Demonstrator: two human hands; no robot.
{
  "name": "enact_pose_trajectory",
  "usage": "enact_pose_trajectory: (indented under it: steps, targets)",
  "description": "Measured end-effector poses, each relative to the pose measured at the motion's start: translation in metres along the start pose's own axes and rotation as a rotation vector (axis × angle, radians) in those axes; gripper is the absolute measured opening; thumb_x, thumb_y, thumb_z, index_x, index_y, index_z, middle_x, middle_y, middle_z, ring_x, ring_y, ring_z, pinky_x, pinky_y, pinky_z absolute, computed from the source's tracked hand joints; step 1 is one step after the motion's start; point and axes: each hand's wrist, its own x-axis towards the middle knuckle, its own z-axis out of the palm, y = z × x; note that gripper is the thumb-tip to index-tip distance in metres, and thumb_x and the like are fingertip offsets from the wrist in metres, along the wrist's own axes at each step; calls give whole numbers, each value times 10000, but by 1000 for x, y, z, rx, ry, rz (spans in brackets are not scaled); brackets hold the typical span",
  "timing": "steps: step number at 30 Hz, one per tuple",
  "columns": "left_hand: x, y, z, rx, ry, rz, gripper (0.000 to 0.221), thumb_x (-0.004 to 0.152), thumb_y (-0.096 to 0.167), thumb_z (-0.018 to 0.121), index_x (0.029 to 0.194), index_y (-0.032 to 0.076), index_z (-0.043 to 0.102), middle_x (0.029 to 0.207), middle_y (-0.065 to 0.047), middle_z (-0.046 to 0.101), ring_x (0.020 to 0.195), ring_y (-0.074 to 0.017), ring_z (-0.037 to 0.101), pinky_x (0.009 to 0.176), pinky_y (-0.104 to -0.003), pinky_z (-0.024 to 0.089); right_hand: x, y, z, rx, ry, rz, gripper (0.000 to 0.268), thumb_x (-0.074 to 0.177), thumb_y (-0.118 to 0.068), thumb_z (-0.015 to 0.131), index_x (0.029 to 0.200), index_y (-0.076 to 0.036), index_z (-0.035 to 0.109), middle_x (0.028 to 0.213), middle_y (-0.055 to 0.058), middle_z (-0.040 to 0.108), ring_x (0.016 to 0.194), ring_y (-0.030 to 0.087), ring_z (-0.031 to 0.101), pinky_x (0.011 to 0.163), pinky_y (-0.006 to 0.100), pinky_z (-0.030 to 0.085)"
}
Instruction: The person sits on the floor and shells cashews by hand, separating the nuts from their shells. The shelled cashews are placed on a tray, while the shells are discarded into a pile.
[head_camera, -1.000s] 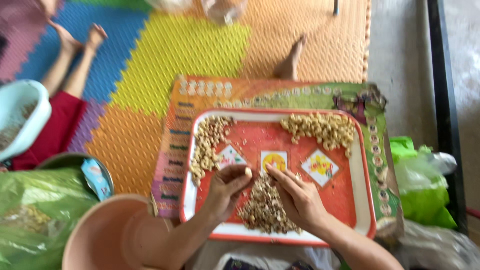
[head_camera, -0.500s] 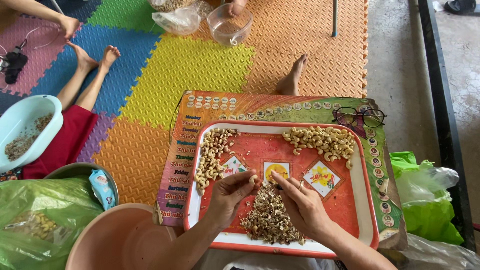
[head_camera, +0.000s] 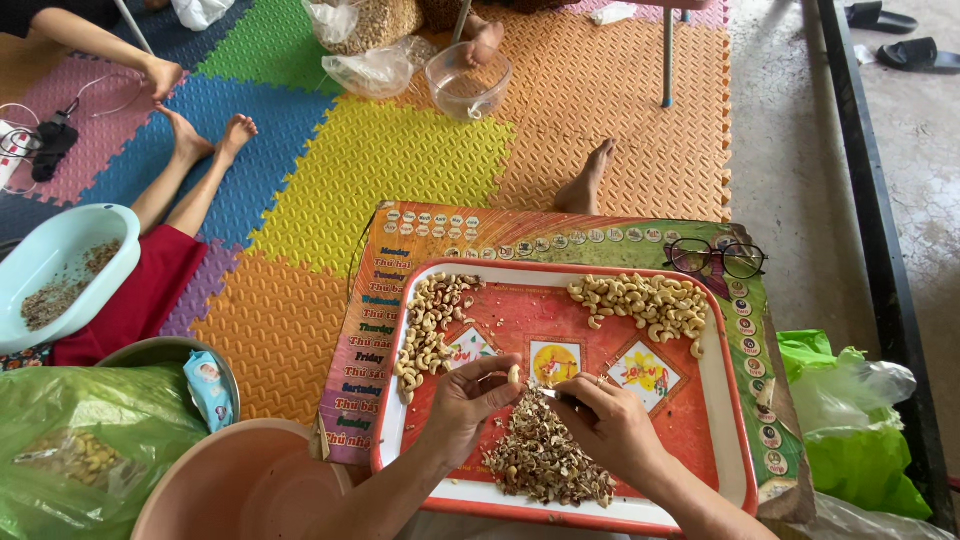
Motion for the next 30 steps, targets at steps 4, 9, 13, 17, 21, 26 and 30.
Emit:
enact_pose_trajectory:
  steps: [4,9,13,17,21,26,30]
  targets:
    - [0,1,0,-19,10,5,395,821,-124,784,1196,-2,759,1084,-148,793,941,-207,750,874,-347,666,3,-5,-2,-31,-24,23,244,931,-137,704,1173,-101,708,911,38,723,567,171,638,494,314,502]
    - [-1,2,3,29,-59,51,357,831,-106,779,1169,9,763,1155,-164,786,964,-183,742,917,-347,660,0,-6,-3,37,-11,26,419,966,-79,623,1382,-124,619,1117,88,687,652,167,612,544,284,491]
    - [-6,5,10,42,-101,28,316,854,-25,794,1164,26,763,1123,-158,788,947,-197,749,919,-366,654,-1,-4,-3,79,3,10,421,988,-55,594,1407,-85,603,1011,82,647,643,163,548,548,290,453]
    - [-10,5,12,85,-161,-84,331,893,66,776,1215,-4,749,1025,-160,771,867,-222,747,796,-337,654,-6,6,2,56,-11,57,422,991,-120,603,1412,-117,590,950,72,720,629,167,578,551,297,483]
    - [-12,6,16,148,-198,-107,399,884,155,797,1236,-25,745,975,-147,781,833,-204,757,784,-313,650,-8,10,4,85,-35,16,426,993,-132,586,1419,-124,574,1070,91,799,680,175,727,593,297,572]
    - [-10,0,15,132,-191,-111,314,901,128,787,1178,-17,760,977,-134,788,823,-206,756,772,-313,645,-9,10,7,74,-59,33,437,991,-161,597,1427,-147,574,924,49,770,643,180,657,574,307,546]
    - [-7,-5,11,115,-176,-145,315,908,124,779,1184,-27,755,970,-161,787,804,-230,757,759,-332,649,-9,12,9,71,-101,51,433,995,-178,588,1427,-161,572,885,39,767,571,184,597,549,318,532]
